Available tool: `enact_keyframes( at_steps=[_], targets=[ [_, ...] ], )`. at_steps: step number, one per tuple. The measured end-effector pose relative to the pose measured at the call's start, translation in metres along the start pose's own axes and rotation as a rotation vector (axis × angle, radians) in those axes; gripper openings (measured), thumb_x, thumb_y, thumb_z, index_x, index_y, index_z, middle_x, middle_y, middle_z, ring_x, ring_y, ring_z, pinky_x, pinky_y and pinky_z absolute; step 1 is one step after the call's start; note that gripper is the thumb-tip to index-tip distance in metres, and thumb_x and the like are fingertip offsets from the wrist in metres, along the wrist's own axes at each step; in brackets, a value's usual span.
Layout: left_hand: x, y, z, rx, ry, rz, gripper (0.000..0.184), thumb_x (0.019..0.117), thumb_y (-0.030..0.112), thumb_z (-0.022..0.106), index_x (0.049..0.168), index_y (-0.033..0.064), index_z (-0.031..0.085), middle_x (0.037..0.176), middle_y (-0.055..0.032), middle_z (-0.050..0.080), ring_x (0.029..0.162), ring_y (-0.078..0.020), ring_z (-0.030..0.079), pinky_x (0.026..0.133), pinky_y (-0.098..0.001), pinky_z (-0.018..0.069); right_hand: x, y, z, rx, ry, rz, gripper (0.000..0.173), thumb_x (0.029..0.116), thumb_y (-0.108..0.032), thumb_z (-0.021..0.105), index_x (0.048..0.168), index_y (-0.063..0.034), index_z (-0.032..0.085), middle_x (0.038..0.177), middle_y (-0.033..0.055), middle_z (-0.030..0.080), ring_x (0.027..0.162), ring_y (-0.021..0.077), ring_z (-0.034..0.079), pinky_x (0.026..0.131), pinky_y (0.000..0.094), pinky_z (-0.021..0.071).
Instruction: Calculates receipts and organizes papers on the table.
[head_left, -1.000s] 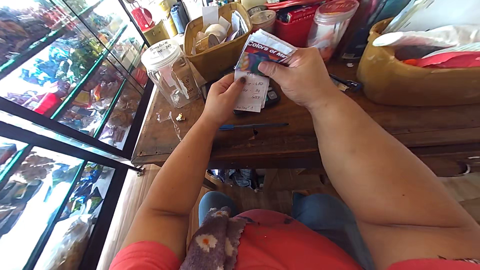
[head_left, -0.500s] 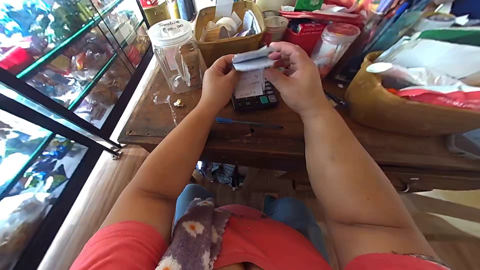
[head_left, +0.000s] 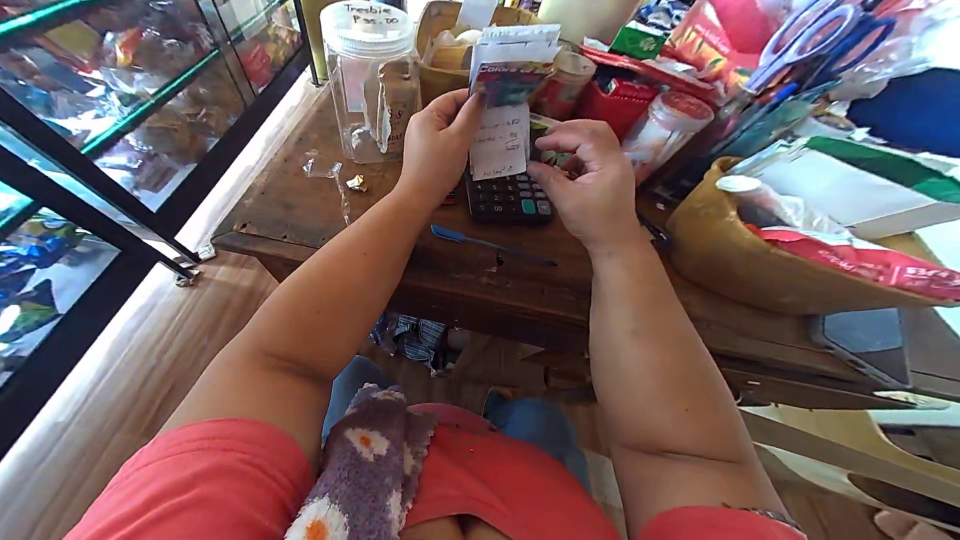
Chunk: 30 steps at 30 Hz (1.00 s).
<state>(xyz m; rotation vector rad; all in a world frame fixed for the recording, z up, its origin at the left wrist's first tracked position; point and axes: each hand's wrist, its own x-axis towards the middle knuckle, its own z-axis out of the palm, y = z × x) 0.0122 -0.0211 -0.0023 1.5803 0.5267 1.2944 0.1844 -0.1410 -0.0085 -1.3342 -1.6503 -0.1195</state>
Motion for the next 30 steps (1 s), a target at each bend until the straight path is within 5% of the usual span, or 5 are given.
enact_keyframes(
  at_steps=[30],
  targets=[
    [0.0006, -0.0028, 0.0006, -0.052, -0.008, -0.011, 0.025, 0.1079, 0.018, 0.052, 0.109, 0.0005, 0.069, 0.091, -0.0036, 0.074, 0.085, -0.0101, 0.073, 0.082, -0.0325, 0.0615, 0.0003, 0.0017, -0.0003, -0.039, -0.005, 0.030, 0.022, 0.0959, -0.019, 0.071, 0.112, -0.0042, 0.073, 0.125, 0.0161, 0.065, 0.116, 0.0155, 0.060, 0.088, 0.0223, 0.0498]
  ],
)
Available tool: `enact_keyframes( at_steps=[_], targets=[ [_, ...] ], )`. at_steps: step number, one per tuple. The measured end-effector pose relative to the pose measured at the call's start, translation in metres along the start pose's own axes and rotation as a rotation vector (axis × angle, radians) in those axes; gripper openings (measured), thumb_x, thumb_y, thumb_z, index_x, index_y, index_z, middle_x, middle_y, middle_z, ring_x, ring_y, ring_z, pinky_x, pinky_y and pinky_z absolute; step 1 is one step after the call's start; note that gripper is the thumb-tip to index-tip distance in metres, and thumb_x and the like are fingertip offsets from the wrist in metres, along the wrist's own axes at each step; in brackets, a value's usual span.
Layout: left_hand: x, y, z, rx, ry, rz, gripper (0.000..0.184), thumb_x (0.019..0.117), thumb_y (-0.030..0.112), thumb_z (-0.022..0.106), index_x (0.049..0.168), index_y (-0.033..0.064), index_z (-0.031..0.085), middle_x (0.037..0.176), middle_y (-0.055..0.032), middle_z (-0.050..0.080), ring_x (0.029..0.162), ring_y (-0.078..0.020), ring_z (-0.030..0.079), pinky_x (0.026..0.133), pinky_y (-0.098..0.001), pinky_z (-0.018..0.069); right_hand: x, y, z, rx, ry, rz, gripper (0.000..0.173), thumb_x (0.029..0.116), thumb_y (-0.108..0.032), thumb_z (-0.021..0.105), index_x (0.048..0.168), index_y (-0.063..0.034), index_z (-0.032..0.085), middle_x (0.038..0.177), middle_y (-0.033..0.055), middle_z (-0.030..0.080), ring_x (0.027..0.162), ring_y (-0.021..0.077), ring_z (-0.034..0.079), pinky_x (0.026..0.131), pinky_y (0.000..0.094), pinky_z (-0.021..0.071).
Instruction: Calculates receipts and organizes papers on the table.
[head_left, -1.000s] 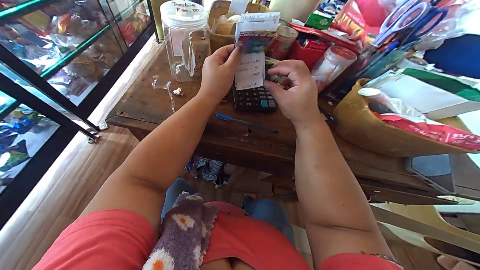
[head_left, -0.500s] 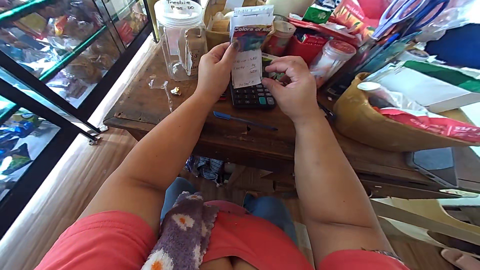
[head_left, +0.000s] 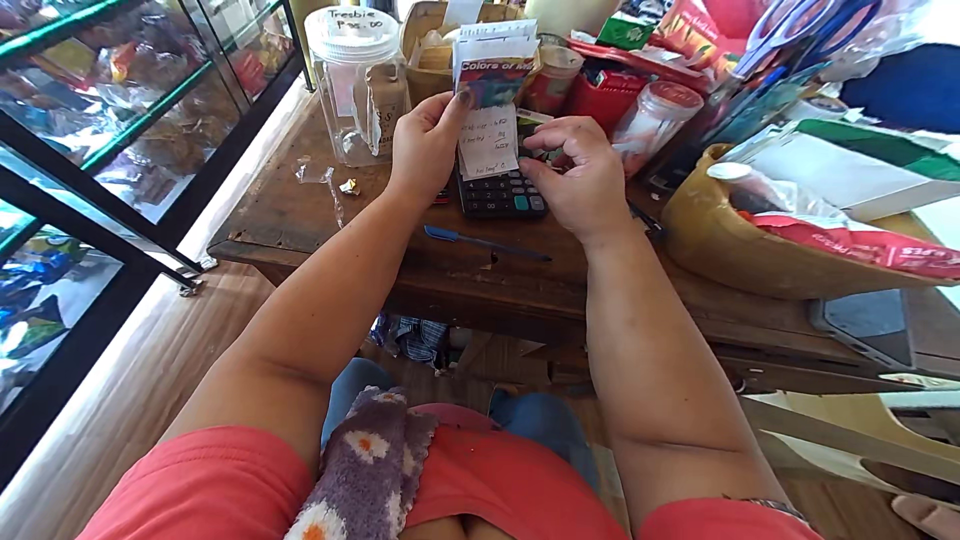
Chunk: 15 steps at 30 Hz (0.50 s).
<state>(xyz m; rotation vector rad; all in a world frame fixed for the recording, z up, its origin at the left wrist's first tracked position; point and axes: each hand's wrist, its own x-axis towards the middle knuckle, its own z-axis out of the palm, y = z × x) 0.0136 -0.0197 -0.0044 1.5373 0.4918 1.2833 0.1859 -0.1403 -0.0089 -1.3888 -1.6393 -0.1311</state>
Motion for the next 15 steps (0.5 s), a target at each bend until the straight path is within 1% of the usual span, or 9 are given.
enact_keyframes(
  at_steps=[6, 9, 15],
  targets=[
    [-0.0001, -0.0004, -0.0003, -0.011, -0.004, 0.010, 0.025, 0.1080, 0.018, 0.051, 0.108, 0.0002, 0.069, 0.091, -0.0041, 0.074, 0.085, -0.0107, 0.073, 0.082, -0.0332, 0.0619, -0.0006, -0.0001, -0.0003, -0.010, -0.004, 0.003, 0.023, 0.0962, -0.019, 0.070, 0.113, -0.0042, 0.073, 0.126, 0.0159, 0.065, 0.116, 0.0152, 0.061, 0.089, 0.0222, 0.0501],
    [-0.0006, -0.0001, 0.0000, -0.010, 0.000, 0.017, 0.025, 0.1078, 0.017, 0.051, 0.107, 0.0007, 0.070, 0.090, -0.0037, 0.074, 0.084, -0.0106, 0.073, 0.081, -0.0329, 0.0619, -0.0002, -0.0001, -0.0002, -0.007, -0.007, 0.009, 0.022, 0.0961, -0.019, 0.070, 0.113, -0.0045, 0.073, 0.126, 0.0155, 0.065, 0.116, 0.0156, 0.060, 0.089, 0.0227, 0.0500],
    [-0.0001, -0.0003, -0.0005, 0.017, -0.003, 0.013, 0.026, 0.1079, 0.019, 0.052, 0.109, 0.0004, 0.069, 0.091, -0.0037, 0.074, 0.085, -0.0099, 0.072, 0.082, -0.0327, 0.0613, -0.0001, 0.0015, -0.0001, -0.011, -0.010, -0.009, 0.023, 0.0964, -0.019, 0.070, 0.113, -0.0035, 0.073, 0.125, 0.0166, 0.065, 0.116, 0.0177, 0.061, 0.091, 0.0252, 0.0503]
  ],
)
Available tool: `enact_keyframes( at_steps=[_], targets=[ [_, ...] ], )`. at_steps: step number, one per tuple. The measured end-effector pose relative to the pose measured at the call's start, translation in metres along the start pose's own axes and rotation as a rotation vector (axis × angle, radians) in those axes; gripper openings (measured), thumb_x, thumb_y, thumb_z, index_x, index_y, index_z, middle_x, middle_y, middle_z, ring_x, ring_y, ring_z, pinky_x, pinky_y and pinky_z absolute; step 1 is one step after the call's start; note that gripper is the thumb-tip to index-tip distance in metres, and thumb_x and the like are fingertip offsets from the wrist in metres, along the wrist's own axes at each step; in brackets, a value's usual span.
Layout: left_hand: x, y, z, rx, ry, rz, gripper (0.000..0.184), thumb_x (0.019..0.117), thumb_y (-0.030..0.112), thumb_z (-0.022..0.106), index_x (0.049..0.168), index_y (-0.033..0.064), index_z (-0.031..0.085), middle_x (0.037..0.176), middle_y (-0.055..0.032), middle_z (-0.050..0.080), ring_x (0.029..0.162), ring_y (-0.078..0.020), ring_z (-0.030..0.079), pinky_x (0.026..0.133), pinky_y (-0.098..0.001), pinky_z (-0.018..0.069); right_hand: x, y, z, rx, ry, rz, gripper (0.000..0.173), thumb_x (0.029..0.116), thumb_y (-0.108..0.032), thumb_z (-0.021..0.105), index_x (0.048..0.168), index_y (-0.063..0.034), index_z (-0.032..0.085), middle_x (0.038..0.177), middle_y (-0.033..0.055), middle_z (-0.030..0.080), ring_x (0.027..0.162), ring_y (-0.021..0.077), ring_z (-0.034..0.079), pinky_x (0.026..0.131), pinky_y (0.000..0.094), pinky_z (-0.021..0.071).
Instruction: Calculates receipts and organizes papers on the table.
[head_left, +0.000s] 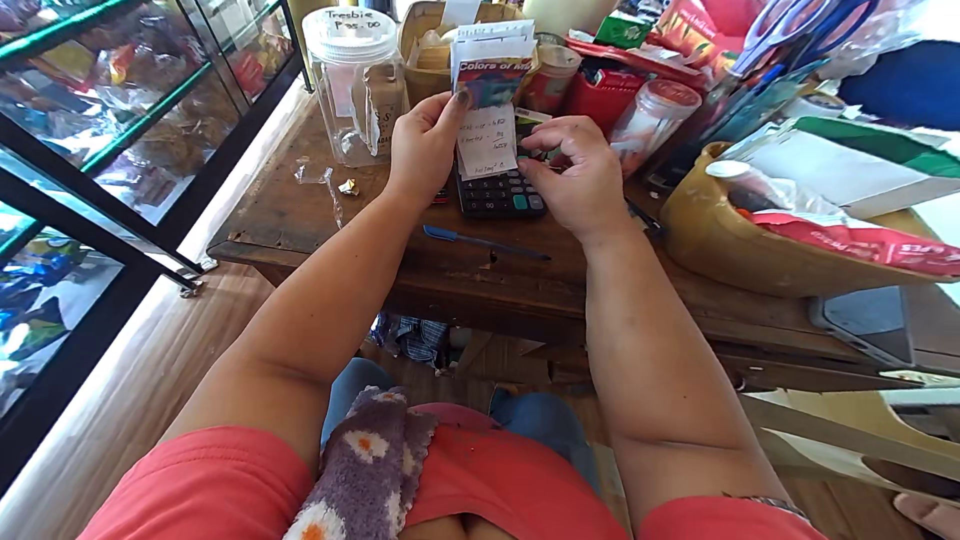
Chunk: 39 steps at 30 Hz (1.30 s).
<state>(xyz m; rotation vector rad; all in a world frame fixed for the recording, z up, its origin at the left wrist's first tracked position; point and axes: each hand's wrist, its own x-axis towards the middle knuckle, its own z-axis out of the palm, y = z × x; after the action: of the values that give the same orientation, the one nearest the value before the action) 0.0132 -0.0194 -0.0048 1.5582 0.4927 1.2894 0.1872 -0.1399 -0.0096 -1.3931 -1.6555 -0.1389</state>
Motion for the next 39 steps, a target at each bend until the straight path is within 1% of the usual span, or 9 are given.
enact_keyframes(
  at_steps=[3, 7, 11, 16, 21, 27, 32, 35, 39],
  targets=[
    [-0.0004, 0.0000, 0.0001, 0.008, 0.003, -0.002, 0.026, 0.1079, 0.020, 0.052, 0.110, 0.0004, 0.069, 0.091, -0.0035, 0.074, 0.085, -0.0098, 0.072, 0.082, -0.0324, 0.0613, -0.0001, -0.0002, 0.0001, 0.007, 0.003, 0.003, 0.025, 0.0957, -0.019, 0.071, 0.115, -0.0036, 0.073, 0.125, 0.0164, 0.065, 0.116, 0.0177, 0.061, 0.091, 0.0254, 0.0505],
    [-0.0006, -0.0008, 0.0004, 0.001, -0.010, -0.011, 0.026, 0.1076, 0.020, 0.053, 0.110, 0.0002, 0.069, 0.091, -0.0034, 0.074, 0.084, -0.0097, 0.072, 0.082, -0.0323, 0.0612, 0.0007, -0.0031, -0.0006, 0.014, -0.006, 0.011, 0.035, 0.0949, -0.019, 0.072, 0.126, -0.0022, 0.068, 0.129, 0.0182, 0.062, 0.112, 0.0192, 0.061, 0.089, 0.0272, 0.0507],
    [-0.0004, -0.0008, 0.0015, 0.006, -0.024, 0.001, 0.020, 0.1054, 0.015, 0.056, 0.111, 0.0006, 0.068, 0.092, -0.0028, 0.073, 0.084, -0.0082, 0.071, 0.081, -0.0298, 0.0603, 0.0006, -0.0033, 0.0006, 0.021, -0.001, 0.000, 0.034, 0.0948, -0.018, 0.072, 0.125, -0.0027, 0.068, 0.129, 0.0180, 0.062, 0.114, 0.0189, 0.060, 0.090, 0.0261, 0.0499],
    [0.0011, -0.0034, 0.0013, 0.053, -0.043, 0.035, 0.017, 0.1004, 0.004, 0.060, 0.114, -0.0014, 0.068, 0.099, -0.0054, 0.073, 0.090, -0.0072, 0.070, 0.086, -0.0275, 0.0585, 0.0010, -0.0014, -0.0005, 0.012, 0.078, 0.014, 0.028, 0.0986, -0.006, 0.055, 0.123, -0.0004, 0.068, 0.127, 0.0185, 0.063, 0.106, 0.0165, 0.062, 0.085, 0.0244, 0.0512],
    [-0.0012, -0.0079, 0.0010, 0.036, -0.085, 0.179, 0.014, 0.0965, -0.005, 0.060, 0.108, -0.0036, 0.069, 0.104, -0.0081, 0.073, 0.092, -0.0075, 0.070, 0.087, -0.0258, 0.0585, 0.0017, 0.0007, -0.0022, 0.026, 0.195, -0.008, 0.029, 0.0986, -0.003, 0.050, 0.120, 0.0015, 0.069, 0.123, 0.0168, 0.065, 0.108, 0.0133, 0.062, 0.088, 0.0221, 0.0503],
    [-0.0025, -0.0086, 0.0021, 0.077, -0.079, 0.252, 0.014, 0.0964, -0.006, 0.059, 0.106, -0.0041, 0.070, 0.106, -0.0092, 0.072, 0.096, -0.0076, 0.069, 0.089, -0.0250, 0.0572, 0.0012, 0.0009, -0.0008, 0.024, 0.209, -0.082, 0.025, 0.0996, -0.004, 0.053, 0.116, 0.0044, 0.069, 0.120, 0.0188, 0.065, 0.107, 0.0146, 0.062, 0.090, 0.0223, 0.0507],
    [-0.0037, -0.0055, 0.0011, 0.173, -0.080, 0.278, 0.016, 0.0978, -0.003, 0.059, 0.107, -0.0027, 0.071, 0.107, -0.0089, 0.072, 0.096, -0.0060, 0.068, 0.090, -0.0226, 0.0554, -0.0001, 0.0001, -0.0019, 0.133, 0.139, -0.137, 0.023, 0.0994, -0.012, 0.061, 0.117, 0.0014, 0.069, 0.126, 0.0174, 0.062, 0.109, 0.0132, 0.061, 0.085, 0.0209, 0.0513],
    [-0.0026, -0.0055, 0.0005, 0.154, -0.075, 0.261, 0.014, 0.0976, -0.003, 0.060, 0.107, -0.0031, 0.070, 0.107, -0.0090, 0.072, 0.097, -0.0062, 0.069, 0.090, -0.0227, 0.0557, -0.0009, -0.0027, -0.0018, 0.181, 0.046, -0.138, 0.031, 0.0953, -0.018, 0.069, 0.120, -0.0005, 0.069, 0.133, 0.0182, 0.058, 0.117, 0.0161, 0.059, 0.090, 0.0228, 0.0517],
    [-0.0021, -0.0049, 0.0003, 0.163, -0.067, 0.254, 0.015, 0.0975, -0.003, 0.060, 0.107, -0.0028, 0.070, 0.107, -0.0084, 0.072, 0.098, -0.0057, 0.068, 0.091, -0.0224, 0.0554, -0.0011, -0.0013, -0.0006, 0.223, -0.012, -0.137, 0.035, 0.0913, -0.016, 0.071, 0.123, -0.0022, 0.068, 0.139, 0.0189, 0.054, 0.126, 0.0194, 0.057, 0.098, 0.0263, 0.0526]
  ],
)
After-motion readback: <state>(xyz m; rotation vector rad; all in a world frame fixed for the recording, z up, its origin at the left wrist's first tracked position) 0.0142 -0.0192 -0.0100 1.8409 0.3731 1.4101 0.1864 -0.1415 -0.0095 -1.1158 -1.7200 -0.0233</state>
